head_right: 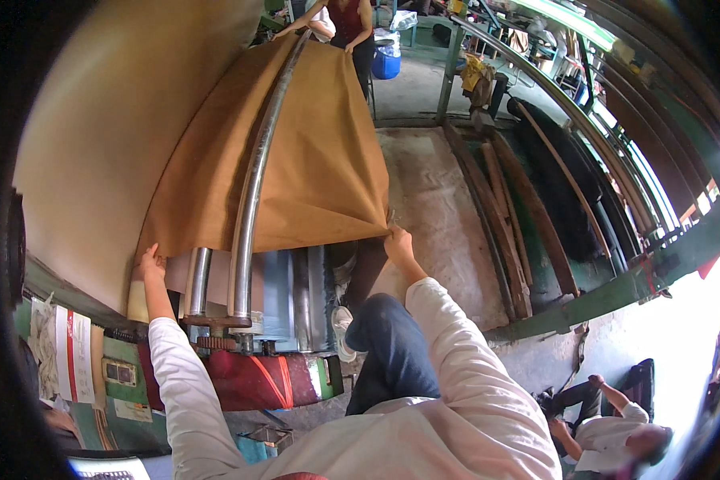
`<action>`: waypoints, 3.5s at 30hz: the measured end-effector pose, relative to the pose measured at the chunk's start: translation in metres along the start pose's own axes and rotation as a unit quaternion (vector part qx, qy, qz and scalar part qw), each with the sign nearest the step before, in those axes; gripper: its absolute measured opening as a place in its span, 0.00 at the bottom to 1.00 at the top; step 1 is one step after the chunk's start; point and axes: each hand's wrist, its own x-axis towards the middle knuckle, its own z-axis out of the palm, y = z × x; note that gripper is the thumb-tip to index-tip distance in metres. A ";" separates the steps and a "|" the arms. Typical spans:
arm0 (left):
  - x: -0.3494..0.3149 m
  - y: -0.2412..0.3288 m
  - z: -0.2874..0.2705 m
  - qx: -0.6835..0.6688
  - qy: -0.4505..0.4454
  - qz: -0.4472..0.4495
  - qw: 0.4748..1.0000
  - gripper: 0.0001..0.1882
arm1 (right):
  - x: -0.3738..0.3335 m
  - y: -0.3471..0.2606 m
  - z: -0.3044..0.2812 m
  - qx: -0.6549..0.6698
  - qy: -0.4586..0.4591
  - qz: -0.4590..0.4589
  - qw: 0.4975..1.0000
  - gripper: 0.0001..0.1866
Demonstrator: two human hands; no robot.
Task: The person feeds a large sheet of brown fabric into a roller machine, smoothing and aligning it with both hands. They continue to guide the fabric through the rollers while coworkers assist nearby. The fabric is then folded and handled by hand after passing through the machine.
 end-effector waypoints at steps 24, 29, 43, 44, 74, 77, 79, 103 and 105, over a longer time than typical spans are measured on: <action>-0.072 0.003 0.053 0.041 0.107 0.072 0.991 0.05 | 0.007 -0.048 0.000 -0.073 -0.061 0.006 0.995 0.10; -0.080 0.001 0.051 0.035 0.058 0.044 0.997 0.06 | 0.007 -0.050 0.009 -0.077 -0.067 -0.013 0.995 0.10; -0.079 0.006 0.053 0.051 -0.041 -0.007 0.998 0.14 | -0.001 -0.082 0.010 -0.071 -0.069 -0.183 0.978 0.05; -0.077 0.008 0.048 0.055 -0.030 -0.005 0.998 0.14 | -0.003 -0.093 0.006 -0.071 -0.074 -0.205 0.973 0.06; -0.083 0.006 0.067 -0.006 0.128 0.053 0.990 0.05 | -0.047 -0.065 0.048 -0.206 -0.160 -0.192 0.946 0.20; -0.053 0.004 0.038 -0.049 0.103 0.055 0.992 0.11 | -0.048 -0.073 0.053 -0.181 -0.162 -0.210 0.947 0.20; -0.042 0.002 0.033 -0.062 0.108 0.038 0.991 0.16 | -0.048 -0.078 0.054 -0.199 -0.172 -0.211 0.941 0.21; -0.091 0.012 0.063 0.040 0.075 0.017 0.996 0.13 | 0.019 -0.033 0.052 -0.041 -0.117 -0.163 0.979 0.05; -0.095 0.013 0.066 0.033 0.097 0.031 0.994 0.12 | 0.011 -0.030 0.062 -0.013 -0.080 -0.164 0.983 0.06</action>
